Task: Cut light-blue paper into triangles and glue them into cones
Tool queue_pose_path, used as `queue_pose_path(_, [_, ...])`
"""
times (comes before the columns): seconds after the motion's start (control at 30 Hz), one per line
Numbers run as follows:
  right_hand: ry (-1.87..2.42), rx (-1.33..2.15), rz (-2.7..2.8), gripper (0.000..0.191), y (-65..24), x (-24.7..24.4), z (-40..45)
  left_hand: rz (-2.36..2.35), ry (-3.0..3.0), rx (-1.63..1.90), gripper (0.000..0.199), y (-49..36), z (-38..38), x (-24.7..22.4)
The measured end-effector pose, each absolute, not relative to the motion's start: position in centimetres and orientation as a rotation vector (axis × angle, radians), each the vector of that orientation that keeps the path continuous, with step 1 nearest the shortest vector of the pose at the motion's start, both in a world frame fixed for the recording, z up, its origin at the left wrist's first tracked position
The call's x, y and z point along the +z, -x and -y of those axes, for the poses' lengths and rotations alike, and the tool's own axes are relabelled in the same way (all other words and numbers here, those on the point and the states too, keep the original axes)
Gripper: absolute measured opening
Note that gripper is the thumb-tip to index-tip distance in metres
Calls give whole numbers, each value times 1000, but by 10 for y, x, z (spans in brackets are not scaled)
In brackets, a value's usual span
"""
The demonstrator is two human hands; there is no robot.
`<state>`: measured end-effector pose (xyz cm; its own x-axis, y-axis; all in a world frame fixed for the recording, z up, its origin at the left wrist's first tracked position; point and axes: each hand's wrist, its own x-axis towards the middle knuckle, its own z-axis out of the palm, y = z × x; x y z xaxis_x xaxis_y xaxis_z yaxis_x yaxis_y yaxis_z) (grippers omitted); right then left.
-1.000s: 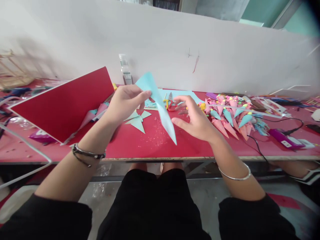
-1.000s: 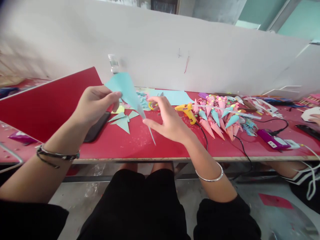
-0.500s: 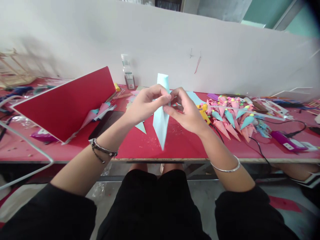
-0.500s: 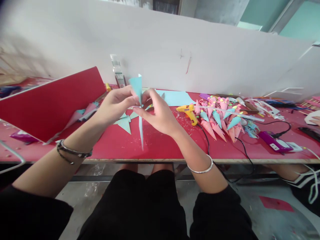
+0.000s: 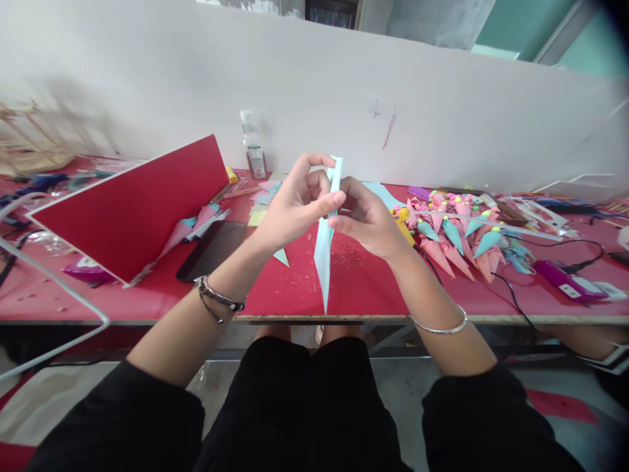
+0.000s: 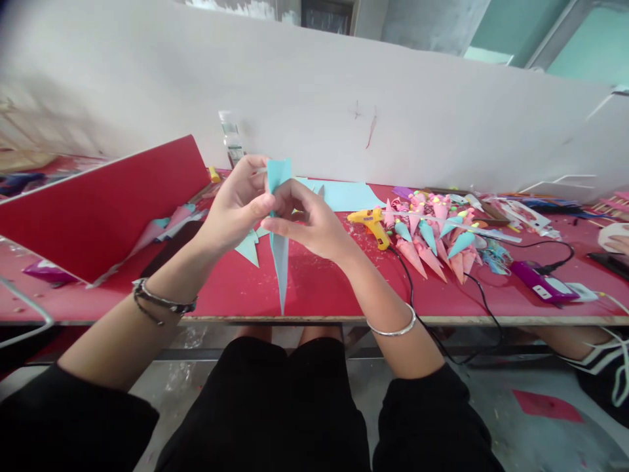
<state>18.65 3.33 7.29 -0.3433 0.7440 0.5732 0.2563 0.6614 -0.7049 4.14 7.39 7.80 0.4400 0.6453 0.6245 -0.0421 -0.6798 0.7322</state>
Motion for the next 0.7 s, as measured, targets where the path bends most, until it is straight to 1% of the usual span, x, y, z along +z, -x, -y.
queue_pose_path(0.17, [775, 605, 1916, 36, -185, 74, -34, -502, -1995, 1279, 48, -39, -72, 80])
queue_pose_path(0.33, [771, 601, 1914, 31, -184, 74, -32, -476, -1965, 1243, 50, -37, -70, 81])
queue_pose_path(0.6, [786, 598, 1936, 33, -184, 78, -27, -476, -1988, 1229, 48, -37, -72, 81])
queue_pose_path(0.7, [740, 627, 1951, 32, -186, 78, -27, -486, -2000, 1175, 51, -36, -72, 84])
